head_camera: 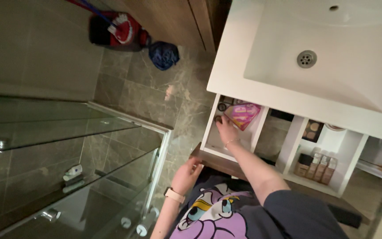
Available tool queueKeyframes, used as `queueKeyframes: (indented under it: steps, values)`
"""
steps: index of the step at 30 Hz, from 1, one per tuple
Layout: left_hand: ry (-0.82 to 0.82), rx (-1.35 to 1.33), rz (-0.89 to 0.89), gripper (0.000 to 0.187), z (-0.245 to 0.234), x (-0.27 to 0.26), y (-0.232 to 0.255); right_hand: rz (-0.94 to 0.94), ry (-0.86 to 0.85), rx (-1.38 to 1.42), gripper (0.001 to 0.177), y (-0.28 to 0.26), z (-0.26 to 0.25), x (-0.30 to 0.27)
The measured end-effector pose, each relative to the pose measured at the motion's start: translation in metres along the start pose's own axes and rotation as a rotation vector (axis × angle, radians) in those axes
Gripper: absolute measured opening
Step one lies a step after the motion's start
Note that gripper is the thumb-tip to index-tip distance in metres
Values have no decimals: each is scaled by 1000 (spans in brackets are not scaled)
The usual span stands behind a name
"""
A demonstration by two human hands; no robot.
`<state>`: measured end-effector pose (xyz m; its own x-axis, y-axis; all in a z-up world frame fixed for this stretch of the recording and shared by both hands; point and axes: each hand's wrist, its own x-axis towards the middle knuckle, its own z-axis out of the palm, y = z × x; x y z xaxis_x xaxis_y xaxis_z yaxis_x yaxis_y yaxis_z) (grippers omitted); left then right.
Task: The person removes various cosmetic items from a bathroom drawer and places them on the countertop. They then test a product on their arm and wipe the inside of the drawer with a cloth.
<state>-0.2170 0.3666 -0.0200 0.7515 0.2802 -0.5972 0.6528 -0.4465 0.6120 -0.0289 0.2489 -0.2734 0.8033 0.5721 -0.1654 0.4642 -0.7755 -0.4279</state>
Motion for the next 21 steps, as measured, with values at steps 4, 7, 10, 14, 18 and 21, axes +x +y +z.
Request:
queueKeyframes:
  steps: [4, 7, 10, 14, 18, 21]
  values:
    - [17, 25, 10, 27, 1, 7, 1, 17, -68, 23, 46, -2, -33, -3]
    - [17, 58, 126, 28, 3, 27, 9, 106, -45, 105, 31, 15, -43, -11]
    - [-21, 86, 212, 26, 16, 46, 24, 146, 38, 267, 35, 26, -114, -47]
    - [-177, 49, 282, 26, 41, 78, 77, 226, 216, 571, 35, 67, -211, -110]
    - [-245, 42, 427, 26, 77, 99, 154, 359, 395, 638, 40, 131, -257, -178]
    - [-251, 75, 549, 27, 107, 82, 237, 459, 447, 593, 45, 185, -279, -224]
